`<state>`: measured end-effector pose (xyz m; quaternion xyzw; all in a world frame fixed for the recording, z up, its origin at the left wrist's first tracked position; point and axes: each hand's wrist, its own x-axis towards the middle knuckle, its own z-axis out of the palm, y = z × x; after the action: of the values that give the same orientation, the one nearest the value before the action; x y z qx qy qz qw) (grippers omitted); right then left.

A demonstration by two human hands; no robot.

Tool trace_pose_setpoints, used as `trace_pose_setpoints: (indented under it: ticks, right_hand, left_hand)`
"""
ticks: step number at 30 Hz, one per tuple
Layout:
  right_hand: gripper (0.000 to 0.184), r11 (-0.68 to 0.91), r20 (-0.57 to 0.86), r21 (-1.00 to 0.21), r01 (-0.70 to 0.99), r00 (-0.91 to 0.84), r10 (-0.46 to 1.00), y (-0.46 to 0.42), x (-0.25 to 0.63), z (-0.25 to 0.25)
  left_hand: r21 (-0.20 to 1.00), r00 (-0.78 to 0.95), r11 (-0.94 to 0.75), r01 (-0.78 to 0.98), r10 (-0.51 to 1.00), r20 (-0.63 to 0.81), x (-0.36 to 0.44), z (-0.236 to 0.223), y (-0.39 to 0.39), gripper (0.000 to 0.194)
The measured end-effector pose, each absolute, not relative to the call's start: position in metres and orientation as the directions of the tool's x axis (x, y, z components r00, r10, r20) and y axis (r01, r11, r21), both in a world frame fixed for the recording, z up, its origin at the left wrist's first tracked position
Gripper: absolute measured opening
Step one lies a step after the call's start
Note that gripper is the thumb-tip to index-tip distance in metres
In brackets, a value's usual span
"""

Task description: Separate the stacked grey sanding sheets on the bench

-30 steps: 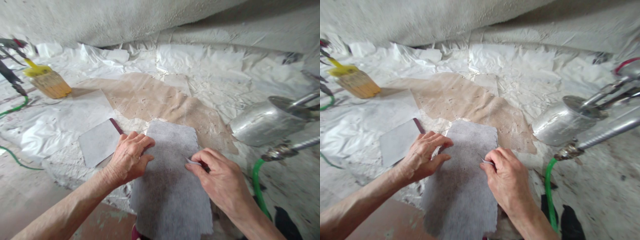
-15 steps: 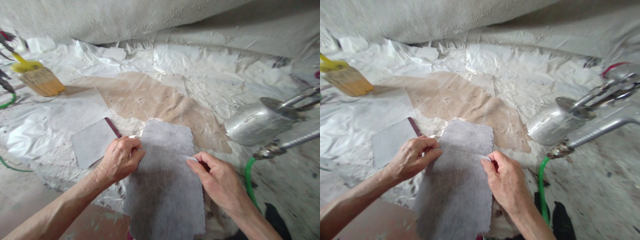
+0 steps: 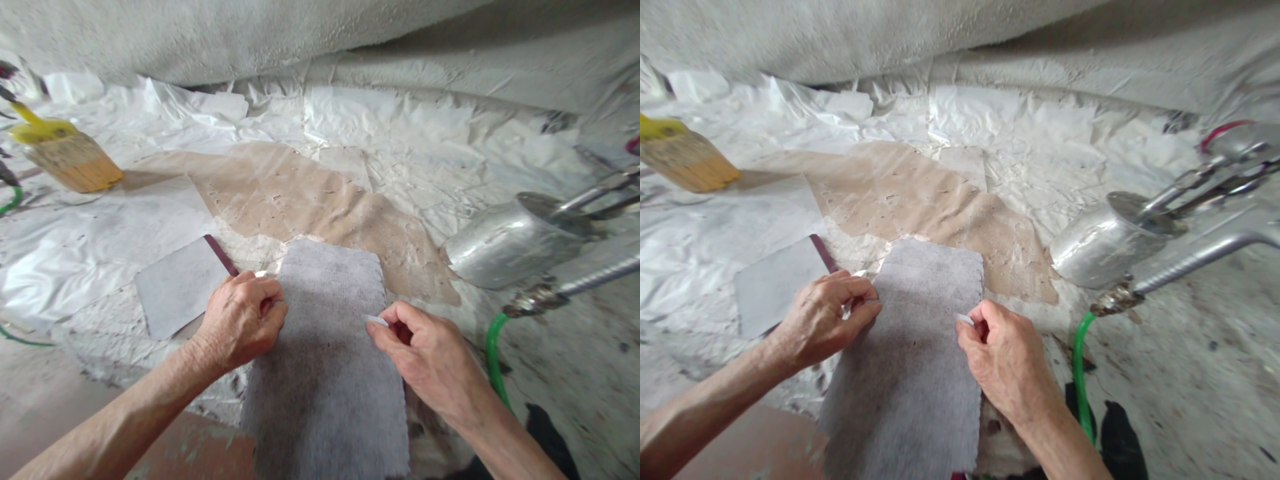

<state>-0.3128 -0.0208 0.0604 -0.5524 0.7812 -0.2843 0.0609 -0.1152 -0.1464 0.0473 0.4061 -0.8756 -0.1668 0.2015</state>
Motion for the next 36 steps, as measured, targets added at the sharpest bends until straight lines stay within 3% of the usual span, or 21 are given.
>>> trace_pose_setpoints:
  ticks: [4, 6, 9, 15, 27, 30, 33, 36]
  right_hand:
    - [0.024, 0.229, 0.216, -0.517, -0.824, -0.385, -0.897, -0.022, -0.311, 0.059]
    - [0.024, 0.228, 0.223, -0.518, -0.824, -0.387, -0.895, -0.022, -0.311, 0.058]
    - [0.025, 0.227, 0.24, -0.509, -0.83, -0.39, -0.889, -0.022, -0.313, 0.056]
    - [0.027, 0.22, 0.24, -0.514, -0.829, -0.385, -0.891, -0.023, -0.315, 0.054]
    - [0.022, 0.238, 0.19, -0.491, -0.838, -0.37, -0.909, -0.024, -0.313, 0.055]
    - [0.013, 0.221, 0.404, -0.421, -0.88, -0.4, -0.823, -0.016, -0.307, 0.052]
    - [0.024, 0.211, 0.627, -0.419, -0.883, -0.45, -0.636, 0.01, -0.315, 0.056]
    - [0.042, 0.36, 0.692, -0.528, -0.77, -0.635, -0.344, 0.044, -0.347, 0.072]
  left_hand:
    - [0.415, -0.541, 0.587, -0.695, -0.807, 0.235, -0.115, 0.047, -0.141, 0.013]
    - [0.324, -0.463, 0.586, -0.743, -0.799, 0.383, -0.114, 0.046, -0.13, 0.011]
    - [0.17, -0.478, 0.676, -0.717, -0.654, 0.586, -0.112, 0.042, -0.103, 0.033]
    - [-0.014, -0.733, 0.877, -0.481, -0.394, 0.555, -0.12, 0.022, -0.061, 0.054]
    - [-0.193, -0.782, 0.874, -0.446, -0.276, 0.558, -0.127, 0.01, -0.061, 0.059]
    - [-0.202, -0.787, 0.877, -0.436, -0.262, 0.558, -0.124, 0.004, -0.061, 0.063]
    - [-0.185, -0.785, 0.887, -0.422, -0.256, 0.564, -0.122, -0.007, -0.063, 0.066]
    - [-0.088, -0.741, 0.901, -0.425, -0.29, 0.606, -0.125, -0.019, -0.065, 0.066]
